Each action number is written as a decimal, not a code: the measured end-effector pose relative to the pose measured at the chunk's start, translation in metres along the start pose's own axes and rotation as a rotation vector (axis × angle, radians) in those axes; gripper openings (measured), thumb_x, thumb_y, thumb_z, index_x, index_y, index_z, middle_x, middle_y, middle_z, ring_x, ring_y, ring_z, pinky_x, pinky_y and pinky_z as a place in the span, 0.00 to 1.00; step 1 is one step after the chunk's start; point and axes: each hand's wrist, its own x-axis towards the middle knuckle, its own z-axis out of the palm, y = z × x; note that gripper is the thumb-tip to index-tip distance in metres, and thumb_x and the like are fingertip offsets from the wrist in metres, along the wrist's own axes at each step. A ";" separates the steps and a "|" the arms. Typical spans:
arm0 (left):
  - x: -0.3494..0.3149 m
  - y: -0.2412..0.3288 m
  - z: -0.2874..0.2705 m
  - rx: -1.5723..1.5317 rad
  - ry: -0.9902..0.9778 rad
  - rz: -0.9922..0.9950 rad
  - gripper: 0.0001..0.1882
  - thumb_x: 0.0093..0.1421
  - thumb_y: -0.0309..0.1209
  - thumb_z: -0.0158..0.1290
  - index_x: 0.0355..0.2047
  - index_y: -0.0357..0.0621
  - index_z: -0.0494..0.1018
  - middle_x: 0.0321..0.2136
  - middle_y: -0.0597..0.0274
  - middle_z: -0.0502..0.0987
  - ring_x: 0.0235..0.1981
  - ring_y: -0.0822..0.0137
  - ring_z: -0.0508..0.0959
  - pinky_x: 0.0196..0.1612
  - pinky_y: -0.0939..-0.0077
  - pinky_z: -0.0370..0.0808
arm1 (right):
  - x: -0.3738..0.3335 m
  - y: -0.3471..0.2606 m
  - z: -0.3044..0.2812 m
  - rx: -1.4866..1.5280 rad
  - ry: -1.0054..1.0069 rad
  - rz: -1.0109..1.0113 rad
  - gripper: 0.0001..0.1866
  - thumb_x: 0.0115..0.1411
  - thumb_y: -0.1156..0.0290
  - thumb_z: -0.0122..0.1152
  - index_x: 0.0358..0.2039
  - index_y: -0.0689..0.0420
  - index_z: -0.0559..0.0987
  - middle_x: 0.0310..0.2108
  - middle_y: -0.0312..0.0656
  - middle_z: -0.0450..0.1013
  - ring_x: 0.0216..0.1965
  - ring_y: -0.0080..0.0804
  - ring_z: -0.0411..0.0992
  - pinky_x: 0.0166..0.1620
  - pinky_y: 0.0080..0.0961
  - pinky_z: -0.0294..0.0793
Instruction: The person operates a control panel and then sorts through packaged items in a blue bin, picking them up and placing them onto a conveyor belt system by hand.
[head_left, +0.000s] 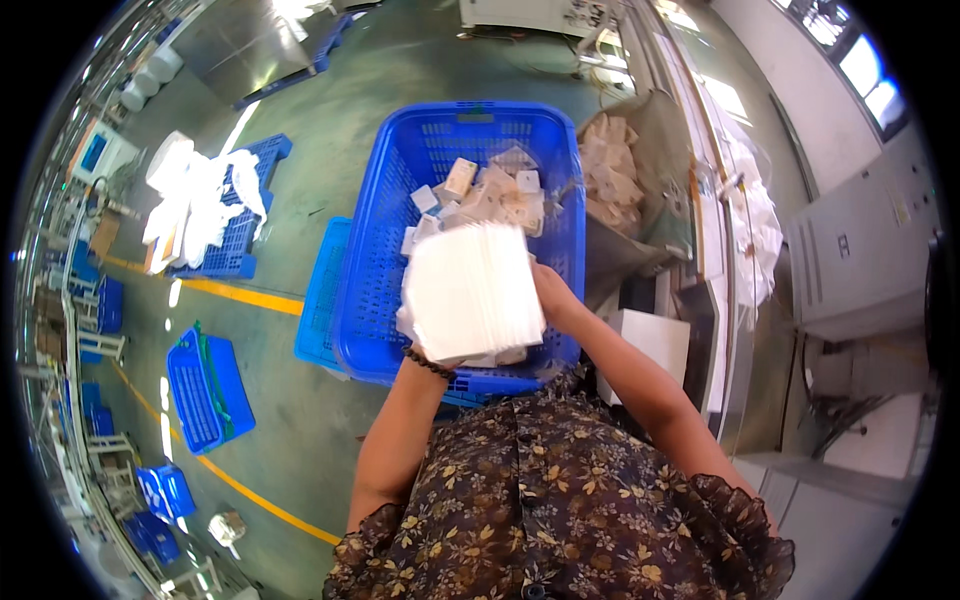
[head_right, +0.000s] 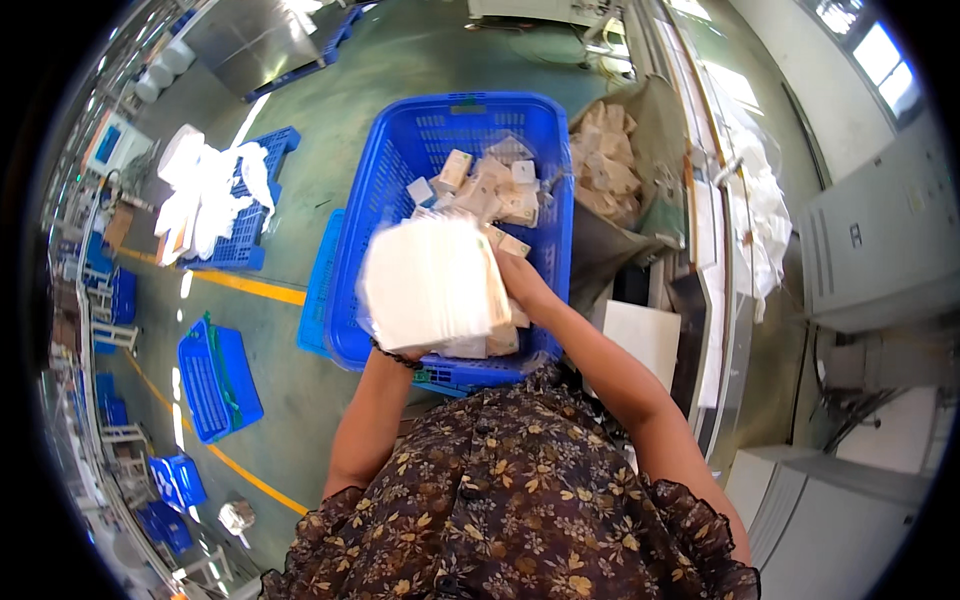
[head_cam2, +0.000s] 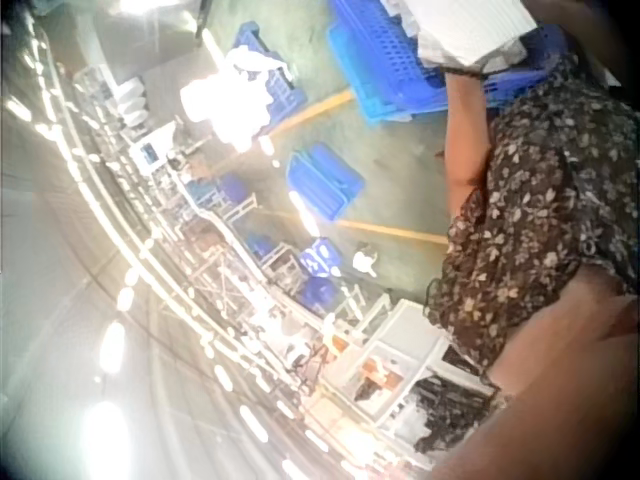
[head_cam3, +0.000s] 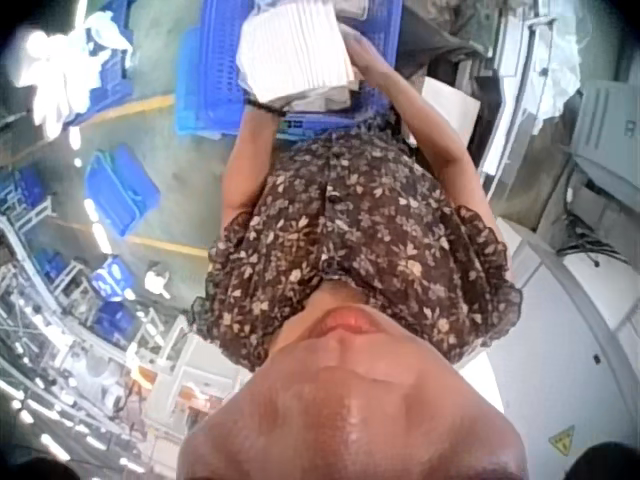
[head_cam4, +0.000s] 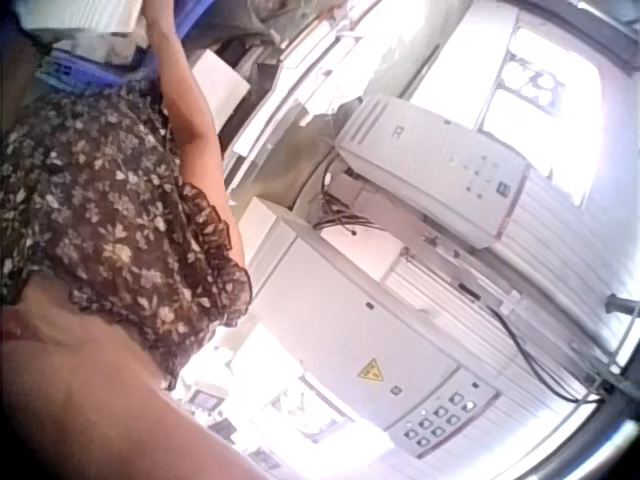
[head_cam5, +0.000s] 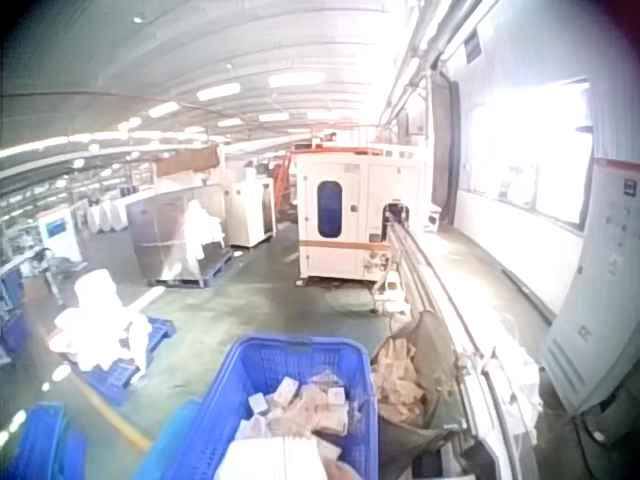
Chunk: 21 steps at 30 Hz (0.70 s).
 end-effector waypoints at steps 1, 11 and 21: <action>0.005 0.003 -0.010 0.289 0.072 -0.021 0.26 0.69 0.44 0.38 0.62 0.43 0.58 0.58 0.57 0.68 0.57 0.62 0.71 0.58 0.65 0.70 | 0.012 0.031 -0.031 -0.347 -0.049 -0.242 0.31 0.63 0.61 0.55 0.63 0.59 0.61 0.54 0.41 0.70 0.54 0.33 0.68 0.57 0.30 0.67; 0.025 -0.001 0.021 1.293 0.208 -0.101 0.24 0.68 0.45 0.42 0.43 0.34 0.74 0.34 0.56 0.79 0.34 0.69 0.79 0.37 0.74 0.75 | -0.021 -0.143 0.007 -1.232 -0.881 -0.862 0.46 0.43 0.66 0.70 0.64 0.47 0.60 0.65 0.39 0.57 0.70 0.42 0.46 0.68 0.54 0.37; 0.021 0.025 0.002 0.520 0.477 -0.236 0.29 0.68 0.49 0.39 0.52 0.32 0.67 0.47 0.45 0.75 0.44 0.55 0.78 0.50 0.63 0.75 | -0.150 -0.080 0.015 -1.331 -0.400 -1.275 0.20 0.55 0.76 0.58 0.48 0.45 0.70 0.53 0.42 0.68 0.62 0.44 0.62 0.67 0.61 0.44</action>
